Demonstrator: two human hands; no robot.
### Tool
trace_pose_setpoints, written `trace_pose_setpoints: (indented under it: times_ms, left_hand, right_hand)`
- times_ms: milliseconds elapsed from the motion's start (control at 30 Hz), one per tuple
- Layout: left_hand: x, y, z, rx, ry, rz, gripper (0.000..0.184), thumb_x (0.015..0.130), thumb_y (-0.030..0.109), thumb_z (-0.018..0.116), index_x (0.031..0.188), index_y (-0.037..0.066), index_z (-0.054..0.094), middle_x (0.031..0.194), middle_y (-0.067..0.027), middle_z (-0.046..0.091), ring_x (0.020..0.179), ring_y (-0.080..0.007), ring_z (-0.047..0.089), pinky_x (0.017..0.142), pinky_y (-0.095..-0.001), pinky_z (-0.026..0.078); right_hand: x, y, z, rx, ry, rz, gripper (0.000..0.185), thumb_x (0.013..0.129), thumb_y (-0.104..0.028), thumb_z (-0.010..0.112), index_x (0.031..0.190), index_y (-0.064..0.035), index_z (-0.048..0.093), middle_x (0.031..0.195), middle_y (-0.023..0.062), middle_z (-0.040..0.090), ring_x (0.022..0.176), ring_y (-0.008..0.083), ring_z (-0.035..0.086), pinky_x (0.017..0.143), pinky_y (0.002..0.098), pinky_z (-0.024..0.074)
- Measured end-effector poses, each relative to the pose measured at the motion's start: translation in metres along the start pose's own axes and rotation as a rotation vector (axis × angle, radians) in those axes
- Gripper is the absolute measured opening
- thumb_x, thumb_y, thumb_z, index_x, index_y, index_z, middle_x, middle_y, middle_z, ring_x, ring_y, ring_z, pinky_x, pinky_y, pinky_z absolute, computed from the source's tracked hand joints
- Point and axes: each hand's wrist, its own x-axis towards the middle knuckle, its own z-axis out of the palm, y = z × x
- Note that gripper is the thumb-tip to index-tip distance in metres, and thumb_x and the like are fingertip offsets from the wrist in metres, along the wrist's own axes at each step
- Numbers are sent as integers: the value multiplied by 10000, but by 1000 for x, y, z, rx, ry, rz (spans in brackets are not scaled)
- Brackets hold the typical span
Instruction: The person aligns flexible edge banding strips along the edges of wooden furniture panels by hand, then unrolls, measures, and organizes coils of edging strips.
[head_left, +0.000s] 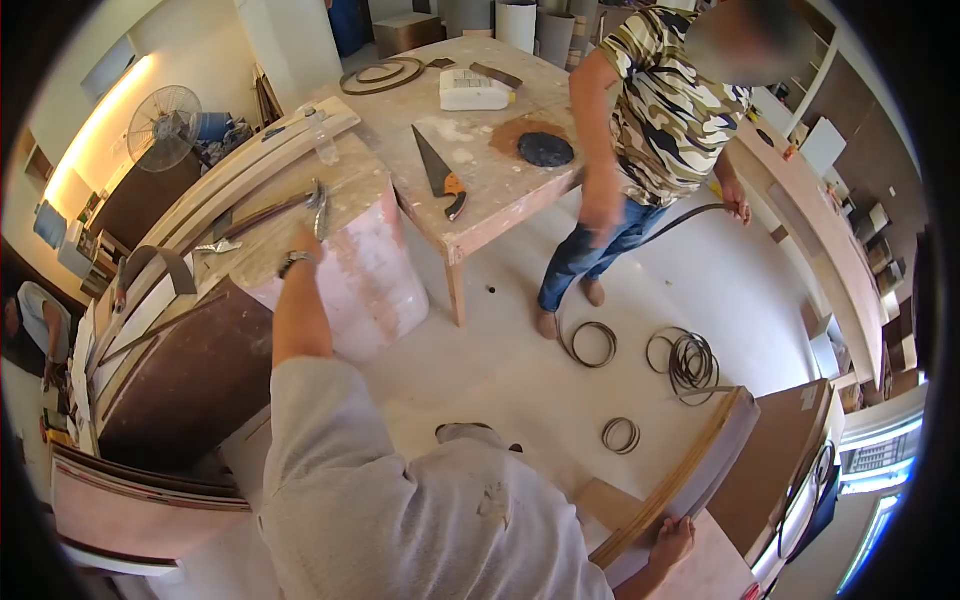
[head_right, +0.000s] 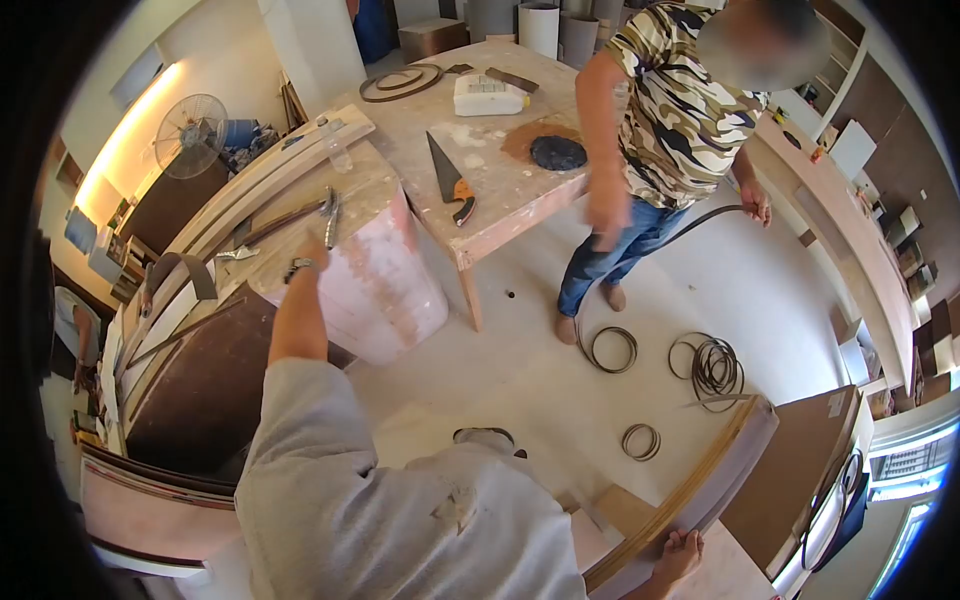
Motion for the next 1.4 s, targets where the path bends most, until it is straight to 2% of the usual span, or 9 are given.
trace_pose_setpoints:
  times_ms: [167,333,367,500,633,933,1133,1233,1400]
  left_hand:
    - [-4,-19,-46,62,-154,-238,669,904,200,406,1465,64,66,1250,-237,532,1135,-352,546,927,-445,452]
    - [30,-43,4,168,-204,-192,583,912,162,300,1445,10,120,1210,-264,545,1130,-351,543,939,-466,437]
    - [35,-47,11,148,-217,-129,513,918,173,329,1385,-35,290,1198,-254,556,1145,-331,537,1020,-453,368]
    - [64,-60,46,341,-212,5,452,920,207,392,1282,-57,445,1152,-238,591,1047,-331,601,987,-476,400]
    - [123,-101,104,-30,-150,-263,649,908,66,317,1470,116,-3,972,-229,636,740,-304,657,552,-416,523]
    - [83,-74,49,-353,-404,-473,606,930,80,289,1474,125,27,843,-194,621,509,-232,535,419,-360,427]
    - [95,-95,80,-7,-169,-260,569,927,78,302,1462,102,108,829,-184,632,513,-236,576,379,-323,406]
    - [65,-71,48,-59,-330,-351,656,912,134,379,1471,100,37,1227,-221,550,1082,-352,576,846,-509,488]
    - [44,-54,34,-71,-300,-388,511,920,181,406,1400,50,292,1197,-222,568,1056,-355,588,835,-487,500]
  right_hand:
    - [19,7,-14,53,-136,-33,107,921,-205,535,958,-105,529,736,14,553,609,107,523,516,210,408]
    - [10,9,-13,72,-26,-8,169,917,-184,541,1043,-74,520,729,23,546,604,117,525,509,213,407]
    - [8,8,-10,97,7,-6,198,914,-169,545,1074,-59,506,726,38,553,587,126,534,486,218,411]
    - [-3,-2,-2,106,103,13,259,908,-146,551,1129,-31,484,725,70,572,550,148,558,465,230,432]
    - [-3,-2,-1,90,126,8,211,908,-151,554,1077,-38,497,715,71,586,540,146,574,459,229,450]
    - [-10,-2,6,105,142,-29,166,907,-154,558,1018,-38,519,706,70,592,529,138,578,439,218,454]
    - [-13,-4,9,89,147,-32,173,905,-152,558,1019,-27,526,708,71,595,524,134,580,436,215,457]
    - [-13,-4,9,82,152,-43,175,905,-153,558,1014,-19,531,708,71,595,522,133,580,434,208,455]
    - [-15,-6,9,75,137,-44,182,907,-149,554,1021,-10,525,706,70,592,521,132,579,432,204,454]
